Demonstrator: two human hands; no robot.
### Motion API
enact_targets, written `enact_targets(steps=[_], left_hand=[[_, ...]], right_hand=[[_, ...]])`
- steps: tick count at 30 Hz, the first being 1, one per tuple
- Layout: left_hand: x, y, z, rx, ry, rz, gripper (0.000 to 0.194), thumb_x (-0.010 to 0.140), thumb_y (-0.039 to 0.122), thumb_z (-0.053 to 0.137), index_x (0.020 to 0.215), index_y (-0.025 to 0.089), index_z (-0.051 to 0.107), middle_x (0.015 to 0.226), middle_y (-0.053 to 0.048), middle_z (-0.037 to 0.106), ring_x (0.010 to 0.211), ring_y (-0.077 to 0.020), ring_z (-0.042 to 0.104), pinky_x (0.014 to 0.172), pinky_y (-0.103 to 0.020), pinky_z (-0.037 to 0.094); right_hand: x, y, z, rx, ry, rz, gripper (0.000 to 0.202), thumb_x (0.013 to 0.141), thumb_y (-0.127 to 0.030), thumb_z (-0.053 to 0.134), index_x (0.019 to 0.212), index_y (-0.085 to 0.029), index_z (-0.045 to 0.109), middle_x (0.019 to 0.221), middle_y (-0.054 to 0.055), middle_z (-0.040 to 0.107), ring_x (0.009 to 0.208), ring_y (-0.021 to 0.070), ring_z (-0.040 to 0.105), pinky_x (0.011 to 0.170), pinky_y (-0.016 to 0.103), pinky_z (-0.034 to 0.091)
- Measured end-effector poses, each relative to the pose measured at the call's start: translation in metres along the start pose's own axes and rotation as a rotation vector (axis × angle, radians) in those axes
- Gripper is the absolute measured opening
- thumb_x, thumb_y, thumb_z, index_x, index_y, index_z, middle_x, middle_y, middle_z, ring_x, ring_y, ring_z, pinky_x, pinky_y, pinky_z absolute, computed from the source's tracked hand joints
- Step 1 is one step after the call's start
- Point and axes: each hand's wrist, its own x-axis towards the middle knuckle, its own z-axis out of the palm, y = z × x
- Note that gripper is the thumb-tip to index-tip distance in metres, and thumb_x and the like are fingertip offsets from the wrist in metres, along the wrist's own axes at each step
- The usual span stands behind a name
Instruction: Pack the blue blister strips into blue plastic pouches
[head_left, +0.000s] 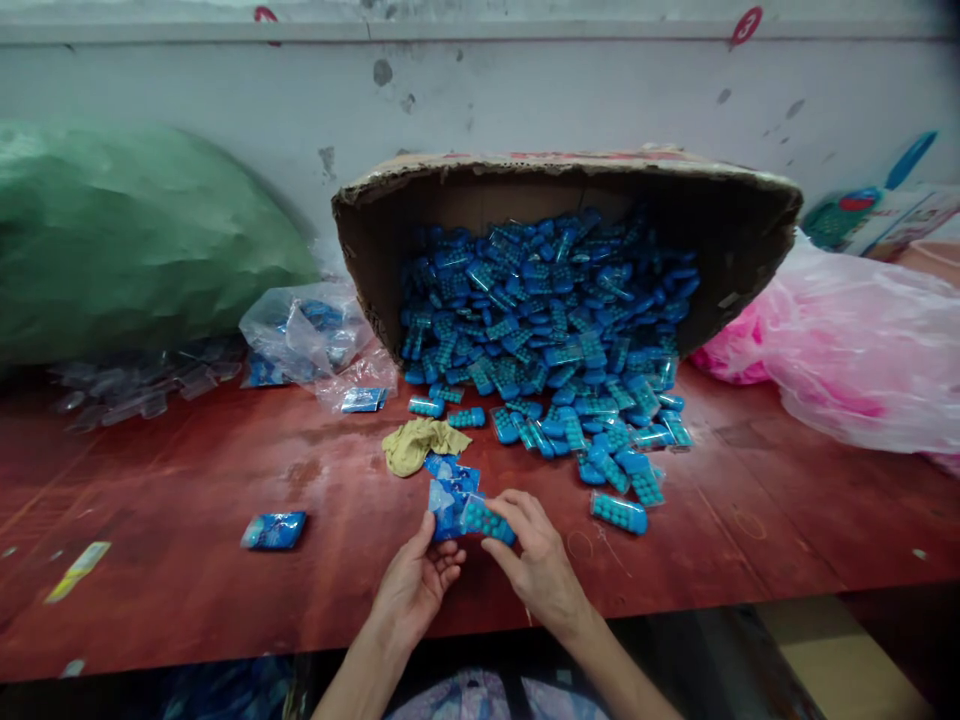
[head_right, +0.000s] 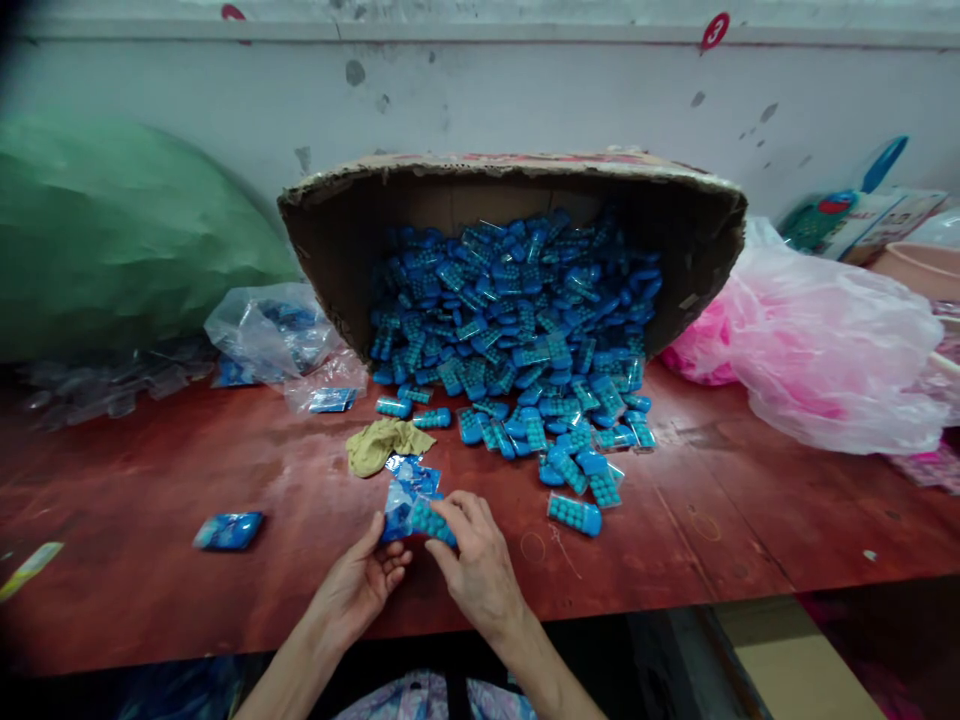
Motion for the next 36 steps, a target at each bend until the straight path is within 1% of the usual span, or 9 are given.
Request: enact_targets(steps=[3, 7, 12, 16, 21, 26, 29, 33, 36], left_hand=[[0.000, 0.000, -0.001, 0.000, -0.028, 0.011, 0.020, 0.077, 0.029, 0.055, 0.067, 0.011, 0.055, 0.046, -0.003, 0.059, 0.046, -0.0138, 0.061, 0.043, -0.021, 0.049], [0.000, 0.003, -0.002, 0.002, -0.018, 0.016, 0.019, 0.076, 0.027, 0.056, 0.067, 0.011, 0.056, 0.046, -0.002, 0.059, 0.048, -0.0151, 0.062, 0.046, -0.023, 0.051], [-0.001, 0.005, -0.003, 0.017, -0.033, 0.033, 0.017, 0.075, 0.027, 0.057, 0.068, 0.012, 0.056, 0.045, -0.002, 0.059, 0.050, -0.0157, 0.062, 0.048, -0.024, 0.051], [-0.003, 0.006, -0.004, 0.064, -0.089, 0.129, 0.020, 0.070, 0.032, 0.062, 0.068, 0.013, 0.056, 0.047, -0.001, 0.060, 0.052, -0.0157, 0.062, 0.048, -0.024, 0.050], [-0.004, 0.007, -0.004, 0.069, -0.085, 0.237, 0.027, 0.059, 0.035, 0.070, 0.069, 0.014, 0.055, 0.051, 0.000, 0.062, 0.047, -0.0125, 0.058, 0.047, -0.024, 0.050], [-0.002, 0.007, -0.003, 0.112, -0.116, 0.281, 0.030, 0.057, 0.036, 0.072, 0.070, 0.013, 0.056, 0.056, -0.001, 0.064, 0.050, -0.0130, 0.060, 0.049, -0.024, 0.050], [-0.001, 0.005, -0.002, 0.079, -0.119, 0.244, 0.028, 0.062, 0.034, 0.069, 0.078, 0.014, 0.057, 0.064, -0.003, 0.067, 0.056, -0.0149, 0.063, 0.053, -0.025, 0.051], [0.000, 0.003, -0.002, -0.037, -0.150, 0.070, 0.020, 0.070, 0.028, 0.063, 0.084, 0.014, 0.058, 0.075, -0.007, 0.069, 0.066, -0.0168, 0.065, 0.062, -0.029, 0.053], [0.000, 0.004, -0.004, -0.056, -0.146, 0.046, 0.011, 0.073, 0.021, 0.060, 0.081, 0.013, 0.059, 0.072, -0.006, 0.069, 0.061, -0.0152, 0.064, 0.055, -0.026, 0.052]], right_hand=[[-0.004, 0.000, 0.001, -0.139, -0.023, -0.084, 0.037, 0.078, -0.015, 0.053, 0.114, -0.024, 0.051, 0.104, 0.007, 0.055, 0.092, 0.0216, 0.051, 0.078, 0.035, 0.047], [-0.005, 0.002, 0.001, -0.268, -0.019, -0.196, 0.035, 0.081, -0.013, 0.049, 0.113, -0.025, 0.053, 0.109, 0.007, 0.057, 0.095, 0.0226, 0.049, 0.079, 0.038, 0.046], [-0.004, 0.004, 0.000, -0.298, -0.007, -0.235, 0.036, 0.082, -0.011, 0.047, 0.114, -0.027, 0.054, 0.112, 0.007, 0.058, 0.097, 0.0226, 0.049, 0.080, 0.039, 0.046], [-0.003, 0.004, 0.000, -0.281, -0.018, -0.250, 0.035, 0.082, -0.013, 0.048, 0.113, -0.027, 0.055, 0.111, 0.007, 0.058, 0.096, 0.0224, 0.050, 0.079, 0.038, 0.047], [-0.004, 0.006, 0.001, -0.208, -0.063, -0.214, 0.035, 0.082, -0.015, 0.049, 0.115, -0.027, 0.053, 0.112, 0.008, 0.056, 0.095, 0.0220, 0.053, 0.081, 0.038, 0.048], [-0.005, 0.004, 0.005, 0.072, -0.088, -0.062, 0.032, 0.080, -0.018, 0.054, 0.111, -0.024, 0.053, 0.110, 0.007, 0.054, 0.100, 0.0194, 0.053, 0.086, 0.031, 0.047], [-0.006, 0.002, 0.016, 0.143, -0.050, 0.020, 0.027, 0.079, -0.016, 0.054, 0.105, -0.022, 0.055, 0.107, 0.006, 0.055, 0.097, 0.0180, 0.056, 0.083, 0.027, 0.048], [-0.012, 0.003, 0.036, -0.026, 0.026, -0.080, 0.030, 0.082, -0.013, 0.047, 0.110, -0.021, 0.054, 0.112, 0.010, 0.055, 0.101, 0.0221, 0.054, 0.086, 0.036, 0.047], [-0.016, 0.000, 0.041, -0.039, 0.027, -0.137, 0.033, 0.084, -0.016, 0.047, 0.116, -0.021, 0.052, 0.114, 0.011, 0.055, 0.102, 0.0236, 0.054, 0.087, 0.040, 0.046]])
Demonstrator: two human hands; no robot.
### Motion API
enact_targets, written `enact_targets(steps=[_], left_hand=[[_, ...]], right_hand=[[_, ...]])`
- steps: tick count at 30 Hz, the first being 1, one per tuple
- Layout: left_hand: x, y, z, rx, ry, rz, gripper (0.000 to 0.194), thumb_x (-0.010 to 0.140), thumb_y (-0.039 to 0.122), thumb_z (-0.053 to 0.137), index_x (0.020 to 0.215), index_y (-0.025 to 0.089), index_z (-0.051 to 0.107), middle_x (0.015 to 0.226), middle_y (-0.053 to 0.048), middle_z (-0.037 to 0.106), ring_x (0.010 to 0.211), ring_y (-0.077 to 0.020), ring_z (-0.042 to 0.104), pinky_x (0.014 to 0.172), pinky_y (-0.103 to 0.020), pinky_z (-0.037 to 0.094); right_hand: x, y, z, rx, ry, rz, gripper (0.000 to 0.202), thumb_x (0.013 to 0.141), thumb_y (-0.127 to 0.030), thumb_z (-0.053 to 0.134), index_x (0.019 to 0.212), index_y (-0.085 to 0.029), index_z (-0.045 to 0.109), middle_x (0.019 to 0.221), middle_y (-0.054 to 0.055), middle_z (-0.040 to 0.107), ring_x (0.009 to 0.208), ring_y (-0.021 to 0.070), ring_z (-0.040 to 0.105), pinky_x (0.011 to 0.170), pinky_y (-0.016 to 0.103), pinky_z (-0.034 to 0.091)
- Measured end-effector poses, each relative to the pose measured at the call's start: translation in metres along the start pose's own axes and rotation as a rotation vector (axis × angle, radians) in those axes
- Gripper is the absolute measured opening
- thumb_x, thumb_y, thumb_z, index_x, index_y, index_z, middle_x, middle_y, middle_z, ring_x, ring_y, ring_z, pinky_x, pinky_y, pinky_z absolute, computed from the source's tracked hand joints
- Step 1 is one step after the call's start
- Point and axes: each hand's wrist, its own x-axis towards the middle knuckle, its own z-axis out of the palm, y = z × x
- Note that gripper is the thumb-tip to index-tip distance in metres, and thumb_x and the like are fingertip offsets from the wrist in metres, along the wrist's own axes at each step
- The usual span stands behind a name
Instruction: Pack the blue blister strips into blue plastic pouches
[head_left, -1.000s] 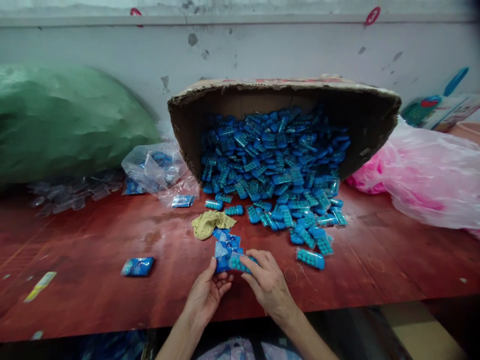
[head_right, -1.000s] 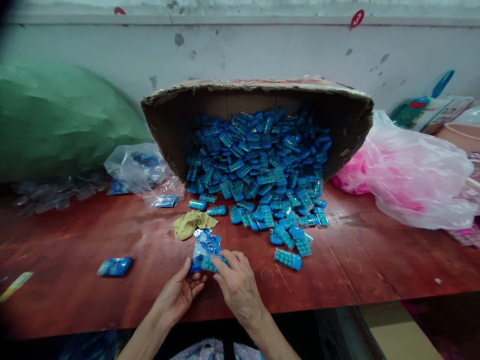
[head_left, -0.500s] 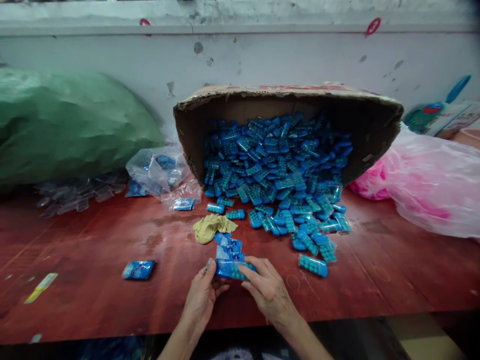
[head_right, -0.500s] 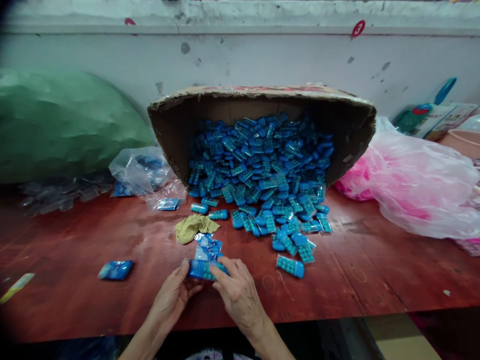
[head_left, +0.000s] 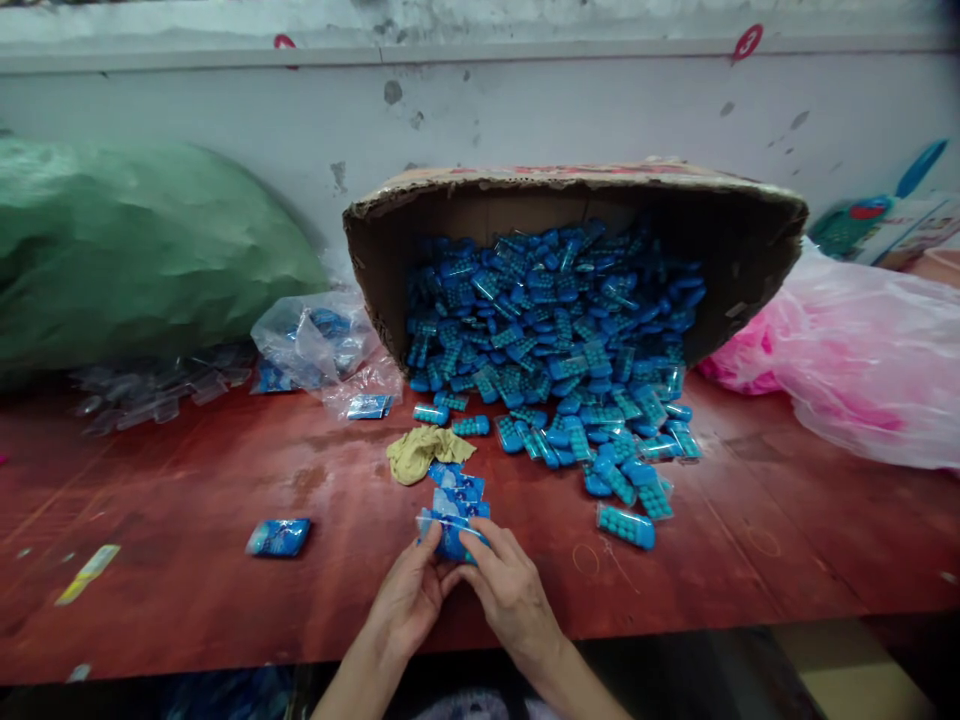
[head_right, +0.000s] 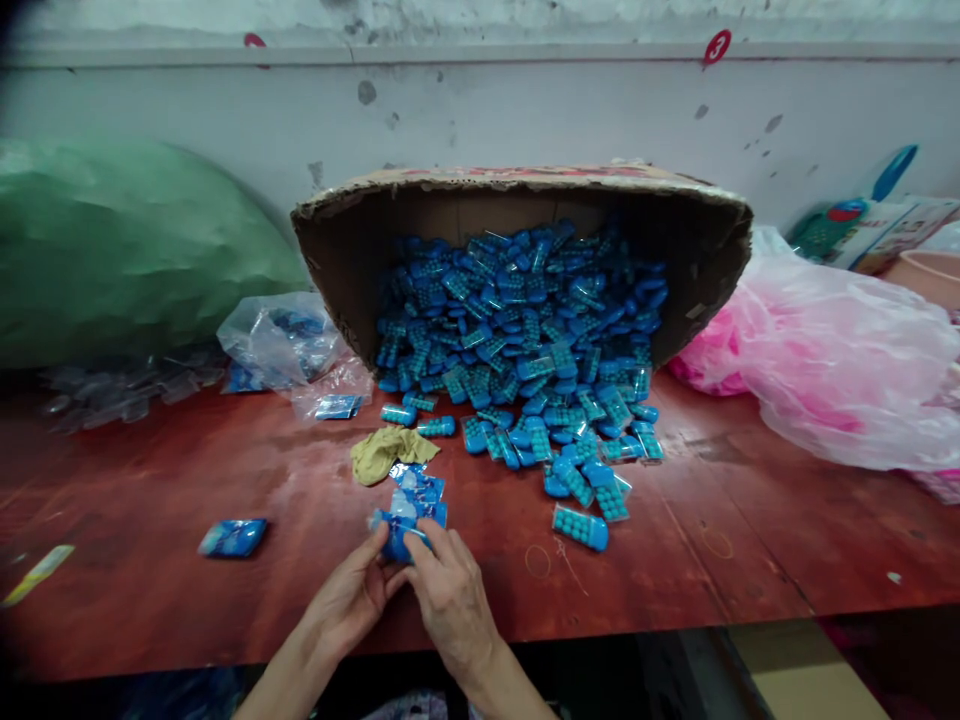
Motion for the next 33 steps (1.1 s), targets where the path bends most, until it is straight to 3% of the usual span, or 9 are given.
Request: enact_targets(steps=[3, 6, 11, 13, 16, 21, 27, 33], left_hand=[[-0.001, 0.006, -0.001, 0.007, 0.009, 0.010, 0.006, 0.074, 0.015, 0.058, 0.079, 0.012, 0.060, 0.070, -0.005, 0.068, 0.058, -0.0135, 0.063, 0.053, -0.024, 0.052], [-0.003, 0.013, 0.000, 0.022, -0.028, 0.009, 0.012, 0.075, 0.011, 0.055, 0.086, 0.012, 0.060, 0.078, -0.006, 0.069, 0.066, -0.0149, 0.065, 0.061, -0.028, 0.054], [-0.005, 0.015, -0.003, 0.064, -0.272, -0.035, 0.021, 0.077, 0.013, 0.052, 0.097, 0.013, 0.060, 0.087, -0.007, 0.069, 0.079, -0.0175, 0.065, 0.071, -0.030, 0.051], [-0.003, 0.016, -0.008, 0.079, -0.415, -0.070, 0.024, 0.077, 0.014, 0.052, 0.099, 0.014, 0.060, 0.092, -0.008, 0.069, 0.085, -0.0192, 0.064, 0.075, -0.032, 0.049], [0.000, 0.017, -0.014, 0.105, -0.588, -0.136, 0.031, 0.074, 0.012, 0.055, 0.105, 0.015, 0.059, 0.099, -0.008, 0.067, 0.086, -0.0204, 0.063, 0.075, -0.033, 0.049], [0.003, 0.020, -0.011, 0.153, -0.734, -0.175, 0.036, 0.069, 0.017, 0.063, 0.104, 0.014, 0.060, 0.094, -0.010, 0.069, 0.089, -0.0228, 0.063, 0.078, -0.033, 0.047], [0.003, 0.013, -0.007, 0.151, -0.729, -0.233, 0.031, 0.063, 0.019, 0.069, 0.093, 0.015, 0.064, 0.086, -0.007, 0.071, 0.081, -0.0184, 0.065, 0.081, -0.031, 0.046], [-0.009, 0.000, 0.001, 0.103, -0.492, -0.174, 0.031, 0.060, 0.023, 0.072, 0.089, 0.018, 0.064, 0.079, -0.003, 0.070, 0.071, -0.0159, 0.066, 0.067, -0.025, 0.050]], right_hand=[[0.002, -0.006, -0.007, 0.232, -0.064, 0.032, 0.033, 0.085, -0.018, 0.047, 0.117, -0.021, 0.052, 0.119, 0.010, 0.053, 0.108, 0.0212, 0.051, 0.091, 0.035, 0.044], [0.008, -0.007, -0.016, 0.561, -0.098, 0.195, 0.030, 0.084, -0.016, 0.047, 0.112, -0.026, 0.056, 0.116, 0.006, 0.054, 0.107, 0.0189, 0.050, 0.093, 0.033, 0.040], [0.013, -0.002, -0.017, 1.086, -0.125, 0.464, 0.040, 0.073, -0.020, 0.063, 0.110, -0.029, 0.054, 0.105, 0.002, 0.057, 0.089, 0.0173, 0.057, 0.079, 0.032, 0.046], [0.014, -0.002, -0.022, 1.056, -0.148, 0.457, 0.044, 0.071, -0.019, 0.064, 0.113, -0.030, 0.053, 0.104, 0.002, 0.055, 0.091, 0.0175, 0.055, 0.080, 0.032, 0.045], [0.018, -0.004, -0.036, 0.832, -0.197, 0.366, 0.057, 0.067, -0.018, 0.069, 0.118, -0.032, 0.049, 0.111, 0.001, 0.049, 0.103, 0.0191, 0.048, 0.092, 0.033, 0.038], [0.024, 0.002, -0.049, 0.671, -0.333, 0.251, 0.082, 0.055, -0.020, 0.078, 0.126, -0.033, 0.040, 0.129, 0.002, 0.038, 0.122, 0.0219, 0.032, 0.103, 0.037, 0.024], [0.025, 0.006, -0.048, 0.753, -0.475, 0.266, 0.088, 0.052, -0.020, 0.080, 0.127, -0.034, 0.037, 0.127, 0.001, 0.043, 0.117, 0.0204, 0.041, 0.100, 0.035, 0.031], [0.024, 0.009, -0.049, 0.785, -0.477, 0.316, 0.083, 0.055, -0.021, 0.078, 0.126, -0.034, 0.039, 0.126, 0.000, 0.045, 0.113, 0.0210, 0.044, 0.097, 0.035, 0.034]])
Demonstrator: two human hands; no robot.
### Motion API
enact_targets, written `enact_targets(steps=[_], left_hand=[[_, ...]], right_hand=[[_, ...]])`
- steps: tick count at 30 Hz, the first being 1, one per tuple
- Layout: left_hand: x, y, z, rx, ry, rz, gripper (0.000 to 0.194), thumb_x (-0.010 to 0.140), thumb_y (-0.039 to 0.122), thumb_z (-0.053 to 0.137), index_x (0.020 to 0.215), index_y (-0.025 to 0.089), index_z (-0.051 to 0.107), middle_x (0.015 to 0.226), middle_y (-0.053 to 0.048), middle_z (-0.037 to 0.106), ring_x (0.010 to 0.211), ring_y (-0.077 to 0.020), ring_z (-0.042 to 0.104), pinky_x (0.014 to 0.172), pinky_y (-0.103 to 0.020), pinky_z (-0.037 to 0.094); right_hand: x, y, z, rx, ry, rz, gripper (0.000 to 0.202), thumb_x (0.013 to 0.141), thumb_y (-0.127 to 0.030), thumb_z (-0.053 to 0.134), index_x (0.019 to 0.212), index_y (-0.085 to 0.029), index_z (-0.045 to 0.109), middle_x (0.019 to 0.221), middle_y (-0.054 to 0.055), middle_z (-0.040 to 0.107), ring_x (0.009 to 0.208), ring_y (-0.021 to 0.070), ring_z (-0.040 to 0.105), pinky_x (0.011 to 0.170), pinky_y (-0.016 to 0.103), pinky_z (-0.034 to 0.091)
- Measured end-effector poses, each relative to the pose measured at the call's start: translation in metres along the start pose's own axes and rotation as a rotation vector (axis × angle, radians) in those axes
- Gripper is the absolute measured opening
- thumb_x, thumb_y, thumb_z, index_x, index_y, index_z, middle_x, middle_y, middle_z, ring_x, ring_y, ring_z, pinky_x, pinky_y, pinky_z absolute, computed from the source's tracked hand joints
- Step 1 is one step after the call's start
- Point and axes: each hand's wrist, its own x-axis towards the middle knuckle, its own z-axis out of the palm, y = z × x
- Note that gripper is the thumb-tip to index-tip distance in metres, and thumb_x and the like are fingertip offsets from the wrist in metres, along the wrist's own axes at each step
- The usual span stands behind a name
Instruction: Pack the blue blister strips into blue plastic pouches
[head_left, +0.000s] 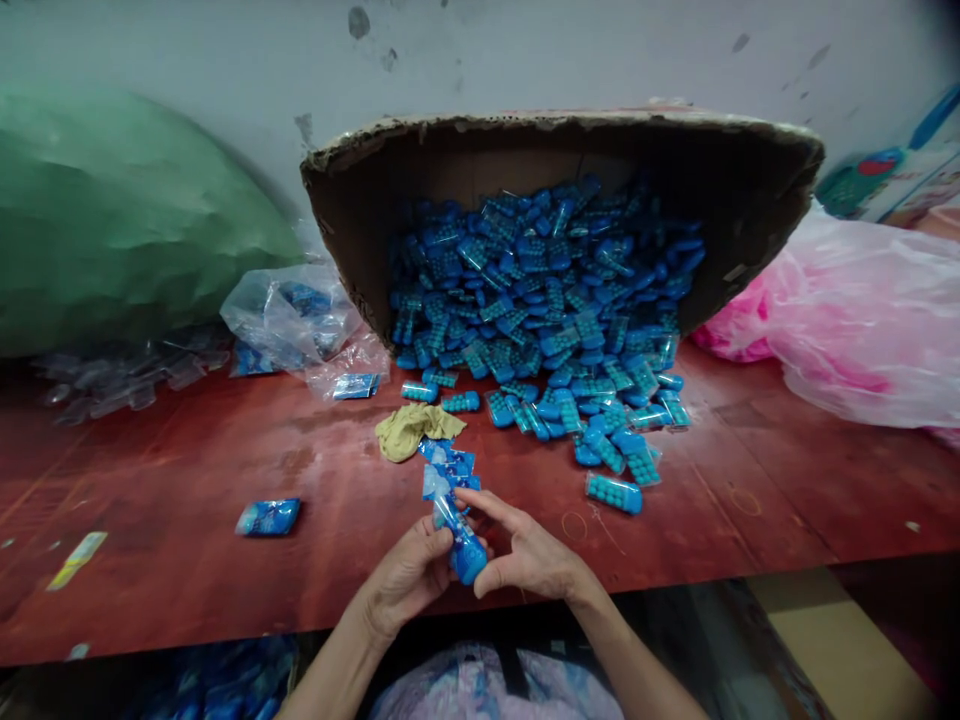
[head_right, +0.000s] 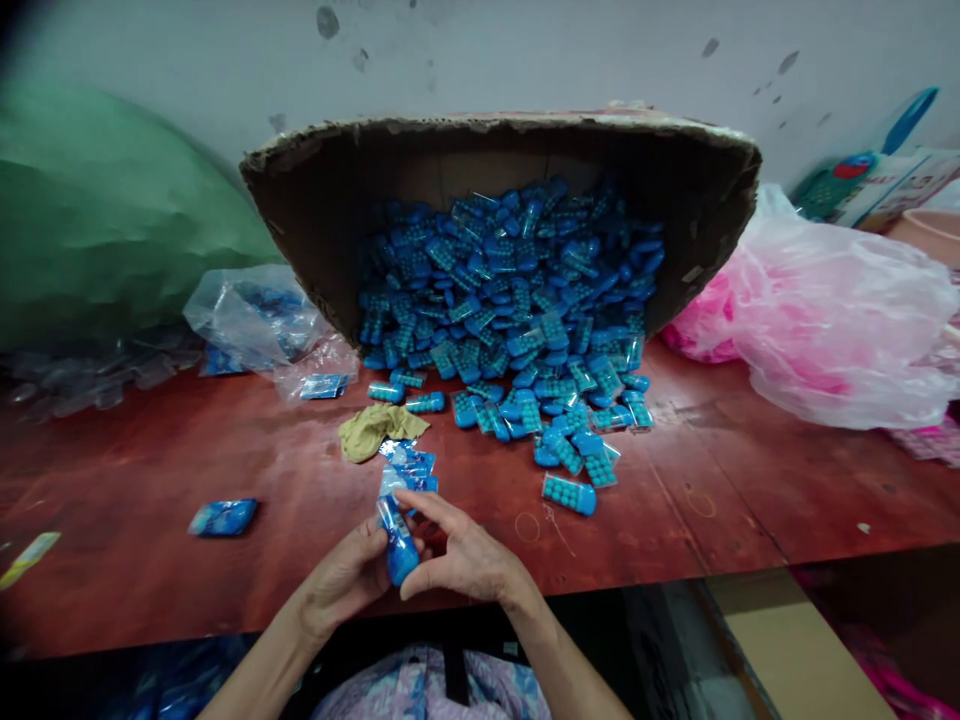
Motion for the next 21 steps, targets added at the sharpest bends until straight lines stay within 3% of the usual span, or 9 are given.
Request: enact_targets(steps=[7, 14, 18, 21], left_hand=[[-0.005, -0.015, 0.018, 0.015, 0.352, 0.084, 0.019, 0.070, 0.029, 0.063, 0.082, 0.013, 0.063, 0.064, -0.002, 0.066, 0.054, -0.0118, 0.061, 0.054, -0.024, 0.051], [-0.011, -0.014, 0.028, -0.013, 0.311, 0.060, 0.015, 0.075, 0.021, 0.058, 0.086, 0.013, 0.062, 0.082, -0.006, 0.069, 0.068, -0.0141, 0.064, 0.061, -0.028, 0.054], [-0.013, -0.010, 0.024, 0.037, 0.321, 0.071, 0.014, 0.075, 0.018, 0.057, 0.087, 0.012, 0.062, 0.085, -0.008, 0.069, 0.070, -0.0153, 0.065, 0.064, -0.028, 0.054], [-0.021, 0.011, 0.011, 0.035, 0.446, 0.165, 0.015, 0.078, 0.020, 0.052, 0.088, 0.013, 0.061, 0.085, -0.008, 0.069, 0.077, -0.0199, 0.065, 0.066, -0.031, 0.054]], right_hand=[[-0.003, 0.013, 0.007, 0.096, 0.108, 0.044, 0.069, 0.062, -0.015, 0.070, 0.123, -0.032, 0.044, 0.114, -0.001, 0.054, 0.103, 0.0200, 0.050, 0.091, 0.033, 0.039], [0.001, 0.031, 0.011, 0.363, 0.106, 0.055, 0.058, 0.067, -0.014, 0.062, 0.121, -0.029, 0.047, 0.109, 0.001, 0.055, 0.089, 0.0158, 0.054, 0.075, 0.027, 0.044], [0.002, 0.030, 0.014, 0.283, 0.108, 0.064, 0.058, 0.068, -0.014, 0.062, 0.122, -0.028, 0.046, 0.108, 0.001, 0.055, 0.086, 0.0146, 0.053, 0.080, 0.030, 0.042], [0.003, 0.026, 0.012, 0.111, 0.161, 0.049, 0.052, 0.072, -0.015, 0.058, 0.121, -0.027, 0.046, 0.107, 0.001, 0.054, 0.084, 0.0135, 0.052, 0.077, 0.028, 0.043]])
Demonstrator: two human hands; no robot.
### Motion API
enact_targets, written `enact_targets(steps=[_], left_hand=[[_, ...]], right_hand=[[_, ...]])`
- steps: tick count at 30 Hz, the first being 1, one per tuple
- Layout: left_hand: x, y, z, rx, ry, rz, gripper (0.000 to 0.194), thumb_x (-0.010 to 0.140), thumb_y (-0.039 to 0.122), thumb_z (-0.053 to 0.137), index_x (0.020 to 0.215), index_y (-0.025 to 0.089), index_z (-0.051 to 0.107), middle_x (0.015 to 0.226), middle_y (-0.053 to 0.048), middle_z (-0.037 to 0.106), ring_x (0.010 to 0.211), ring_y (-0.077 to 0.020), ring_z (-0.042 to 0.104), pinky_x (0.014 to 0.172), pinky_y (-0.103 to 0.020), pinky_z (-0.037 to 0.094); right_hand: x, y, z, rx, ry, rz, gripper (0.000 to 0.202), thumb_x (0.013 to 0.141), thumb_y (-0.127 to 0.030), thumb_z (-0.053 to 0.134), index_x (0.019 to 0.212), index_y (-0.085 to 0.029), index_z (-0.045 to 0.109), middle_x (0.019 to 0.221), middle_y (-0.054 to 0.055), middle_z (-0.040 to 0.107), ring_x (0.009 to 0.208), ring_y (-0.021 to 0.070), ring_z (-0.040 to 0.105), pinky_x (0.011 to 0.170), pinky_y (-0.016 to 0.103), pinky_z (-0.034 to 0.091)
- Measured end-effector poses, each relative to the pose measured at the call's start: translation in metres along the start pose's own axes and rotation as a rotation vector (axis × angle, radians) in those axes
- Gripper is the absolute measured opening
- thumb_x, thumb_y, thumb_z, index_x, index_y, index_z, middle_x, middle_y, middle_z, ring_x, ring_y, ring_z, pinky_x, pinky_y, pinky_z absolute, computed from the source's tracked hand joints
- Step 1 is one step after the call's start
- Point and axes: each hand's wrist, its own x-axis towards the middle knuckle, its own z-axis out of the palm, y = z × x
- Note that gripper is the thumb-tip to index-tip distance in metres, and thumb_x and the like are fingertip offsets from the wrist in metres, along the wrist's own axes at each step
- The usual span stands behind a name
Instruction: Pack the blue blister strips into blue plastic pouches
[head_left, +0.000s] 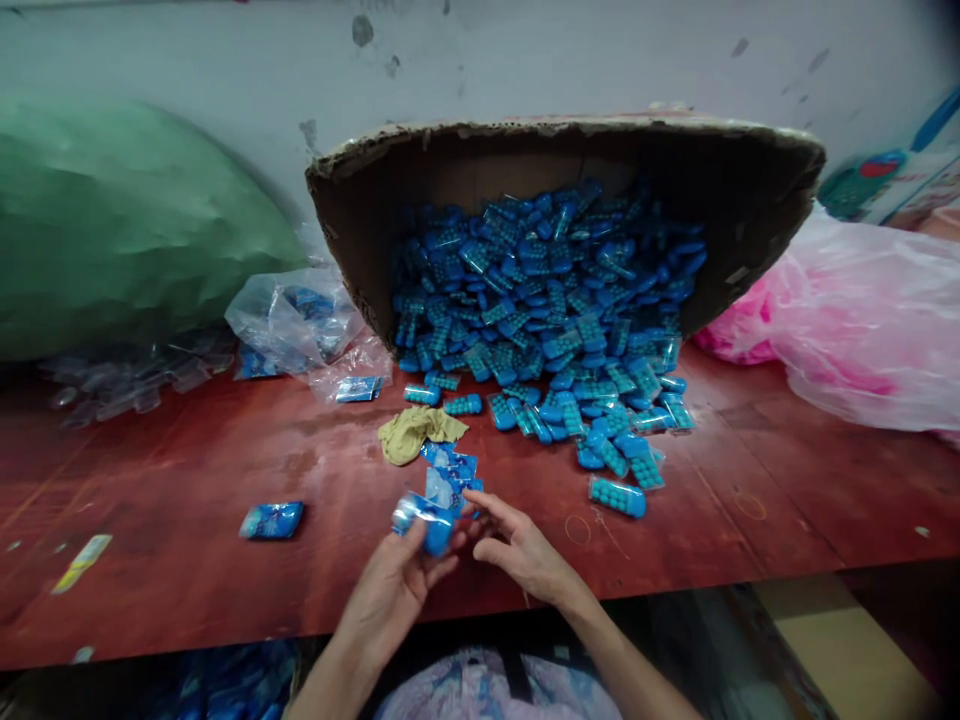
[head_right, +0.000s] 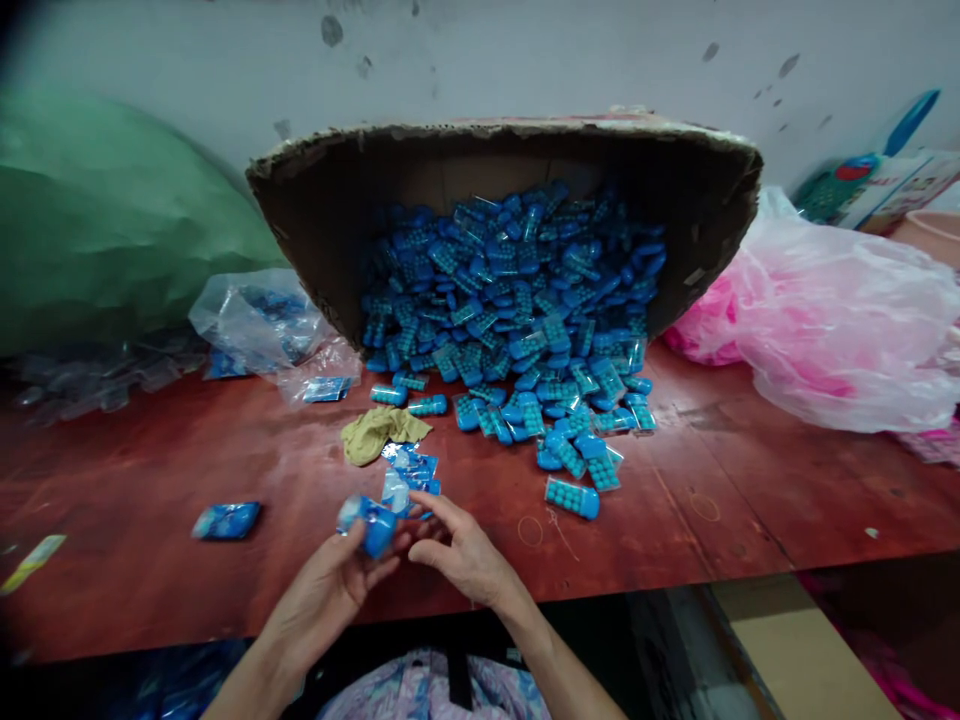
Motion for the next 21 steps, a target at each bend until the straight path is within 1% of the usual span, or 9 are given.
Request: enact_targets(steps=[3, 5, 6, 8, 11, 14, 16, 18, 21], left_hand=[[0.001, 0.035, -0.025, -0.148, 0.239, 0.215, 0.021, 0.084, 0.024, 0.040, 0.086, 0.014, 0.059, 0.084, -0.008, 0.068, 0.082, -0.0203, 0.064, 0.067, -0.032, 0.053], [0.000, 0.057, -0.042, -0.194, 0.350, 0.322, 0.032, 0.086, 0.030, 0.033, 0.092, 0.010, 0.057, 0.090, -0.014, 0.065, 0.087, -0.0205, 0.063, 0.067, -0.031, 0.053], [-0.001, 0.064, -0.049, -0.189, 0.403, 0.349, 0.034, 0.086, 0.031, 0.031, 0.094, 0.009, 0.056, 0.089, -0.014, 0.065, 0.086, -0.0201, 0.063, 0.067, -0.030, 0.053], [-0.002, 0.071, -0.057, -0.104, 0.472, 0.418, 0.031, 0.084, 0.030, 0.034, 0.097, 0.011, 0.054, 0.079, -0.010, 0.065, 0.079, -0.0186, 0.064, 0.069, -0.032, 0.052], [0.008, 0.062, -0.054, 0.259, 0.486, 0.602, 0.023, 0.077, 0.029, 0.047, 0.098, 0.019, 0.054, 0.071, -0.002, 0.063, 0.073, -0.0174, 0.063, 0.078, -0.037, 0.048], [0.037, 0.049, -0.041, 0.851, 0.377, 0.797, 0.021, 0.075, 0.029, 0.050, 0.091, 0.019, 0.058, 0.090, -0.006, 0.064, 0.091, -0.0216, 0.058, 0.089, -0.041, 0.040], [0.064, 0.047, -0.034, 1.154, 0.281, 0.945, 0.023, 0.076, 0.027, 0.047, 0.094, 0.018, 0.058, 0.105, -0.010, 0.060, 0.105, -0.0242, 0.051, 0.093, -0.042, 0.035], [0.090, 0.050, -0.029, 1.347, 0.320, 1.027, 0.028, 0.073, 0.027, 0.050, 0.099, 0.018, 0.056, 0.112, -0.011, 0.057, 0.112, -0.0264, 0.045, 0.095, -0.045, 0.032], [0.114, 0.058, -0.025, 1.534, 0.404, 1.024, 0.033, 0.072, 0.030, 0.052, 0.103, 0.017, 0.053, 0.112, -0.013, 0.056, 0.107, -0.0277, 0.047, 0.090, -0.046, 0.035]], right_hand=[[0.009, -0.006, -0.005, -0.252, 0.114, -0.052, 0.039, 0.078, -0.019, 0.053, 0.116, -0.025, 0.050, 0.099, 0.002, 0.055, 0.077, 0.0124, 0.052, 0.071, 0.026, 0.043], [0.022, -0.009, -0.008, -0.439, 0.176, -0.092, 0.034, 0.080, -0.024, 0.052, 0.114, -0.023, 0.051, 0.093, 0.002, 0.056, 0.073, 0.0129, 0.052, 0.070, 0.026, 0.042], [0.031, -0.011, -0.010, -0.537, 0.204, -0.106, 0.032, 0.081, -0.026, 0.052, 0.113, -0.023, 0.051, 0.090, 0.002, 0.057, 0.073, 0.0134, 0.052, 0.070, 0.026, 0.042], [0.049, -0.014, -0.011, -0.743, 0.242, -0.093, 0.031, 0.081, -0.030, 0.052, 0.111, -0.023, 0.051, 0.089, 0.002, 0.058, 0.076, 0.0150, 0.054, 0.071, 0.026, 0.041], [0.076, -0.016, -0.007, -1.011, 0.219, -0.015, 0.025, 0.082, -0.032, 0.051, 0.106, -0.024, 0.053, 0.094, 0.003, 0.059, 0.085, 0.0171, 0.056, 0.071, 0.026, 0.040], [0.096, -0.014, 0.005, -1.114, 0.164, 0.007, 0.018, 0.083, -0.030, 0.049, 0.099, -0.026, 0.056, 0.096, 0.002, 0.060, 0.089, 0.0180, 0.057, 0.070, 0.026, 0.041], [0.107, -0.012, 0.014, -1.142, 0.158, 0.010, 0.017, 0.082, -0.029, 0.049, 0.097, -0.025, 0.056, 0.097, 0.003, 0.060, 0.090, 0.0192, 0.056, 0.070, 0.028, 0.042], [0.115, -0.010, 0.021, -1.177, 0.174, 0.026, 0.019, 0.082, -0.031, 0.051, 0.098, -0.022, 0.056, 0.100, 0.006, 0.059, 0.092, 0.0214, 0.056, 0.071, 0.030, 0.042], [0.124, -0.009, 0.027, -1.220, 0.215, 0.063, 0.026, 0.080, -0.034, 0.054, 0.099, -0.017, 0.054, 0.102, 0.011, 0.057, 0.091, 0.0239, 0.056, 0.070, 0.033, 0.043]])
